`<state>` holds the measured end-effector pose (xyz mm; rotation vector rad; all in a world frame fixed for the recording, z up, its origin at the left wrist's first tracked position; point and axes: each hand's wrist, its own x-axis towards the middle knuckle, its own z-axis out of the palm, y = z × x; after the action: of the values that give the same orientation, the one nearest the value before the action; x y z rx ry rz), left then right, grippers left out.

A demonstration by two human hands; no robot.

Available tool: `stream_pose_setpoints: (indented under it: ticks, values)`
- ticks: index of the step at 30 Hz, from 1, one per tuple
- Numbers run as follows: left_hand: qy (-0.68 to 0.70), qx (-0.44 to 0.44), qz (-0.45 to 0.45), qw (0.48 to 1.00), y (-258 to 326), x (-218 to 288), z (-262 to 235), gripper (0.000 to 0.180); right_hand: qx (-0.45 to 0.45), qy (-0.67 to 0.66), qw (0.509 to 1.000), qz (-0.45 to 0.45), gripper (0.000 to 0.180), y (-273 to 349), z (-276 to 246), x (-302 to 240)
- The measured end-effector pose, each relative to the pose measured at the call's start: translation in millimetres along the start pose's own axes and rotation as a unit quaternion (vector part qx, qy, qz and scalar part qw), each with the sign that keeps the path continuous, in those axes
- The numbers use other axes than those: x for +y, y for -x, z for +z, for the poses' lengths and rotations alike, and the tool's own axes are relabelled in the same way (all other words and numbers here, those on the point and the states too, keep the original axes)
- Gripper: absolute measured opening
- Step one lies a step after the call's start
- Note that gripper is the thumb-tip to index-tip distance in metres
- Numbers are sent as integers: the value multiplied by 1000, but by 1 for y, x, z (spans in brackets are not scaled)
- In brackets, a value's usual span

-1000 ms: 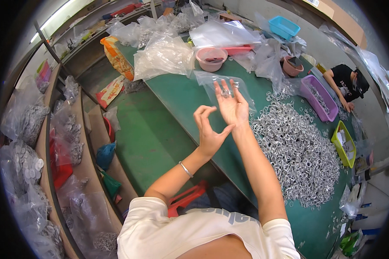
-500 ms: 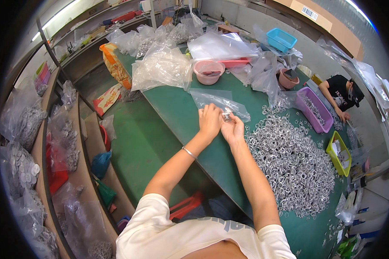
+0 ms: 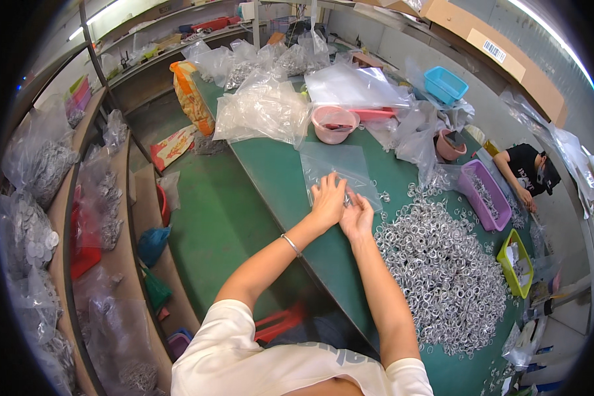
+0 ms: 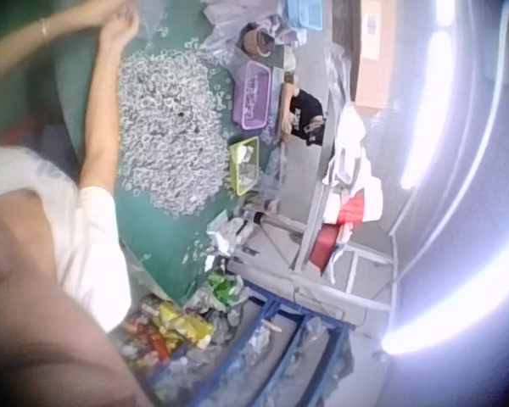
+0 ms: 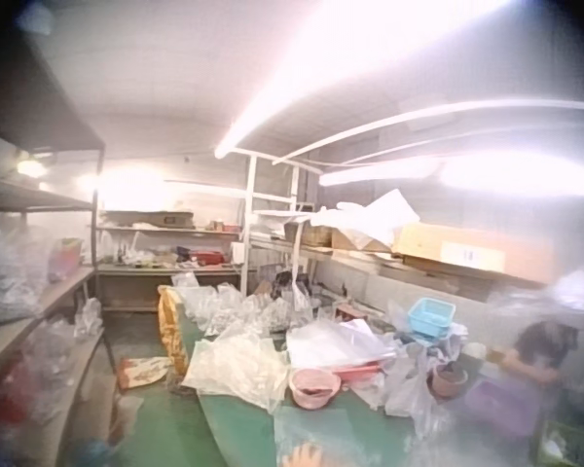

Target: The person sorts through a pile of small metal rings and star-shaped components, picking them up and placing several of them into a plastic bag.

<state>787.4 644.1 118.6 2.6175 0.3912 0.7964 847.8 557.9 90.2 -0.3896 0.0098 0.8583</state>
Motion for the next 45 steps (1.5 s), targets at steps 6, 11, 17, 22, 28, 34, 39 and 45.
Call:
stream_pose_setpoints:
  ticks: [6, 11, 17, 22, 28, 34, 39, 45]
  values:
    - [-70, -20, 5, 997, -2, 1, 11, 50, 25, 9, 1000, -12, 45, -5, -5, -1]
    - [-65, 41, 41, 996, -8, -5, 23, 23, 9, -15, 999, -28, 51, -12, -14, -8]
    - [81, 144, 124, 978, 6, 16, 2, 20, -43, -14, 999, -19, 67, -4, -4, -12]
    - [199, 194, 81, 957, 16, 38, -38, 18, -87, 56, 992, -68, 81, 10, 41, -21]
    - [298, 269, 48, 915, -20, 38, -74, 11, -67, 466, 881, -40, 82, -15, 21, -38]
    - [259, 310, 191, 894, -41, 70, -113, 19, -145, 584, 720, -347, 71, -52, 56, -32]
    - [182, 239, 145, 943, -16, 35, -72, 15, -165, 760, 538, -325, 47, -29, 48, -13]
    - [188, 180, 56, 964, 36, 24, -65, 28, -155, 777, 591, -153, 26, 108, 31, -18]
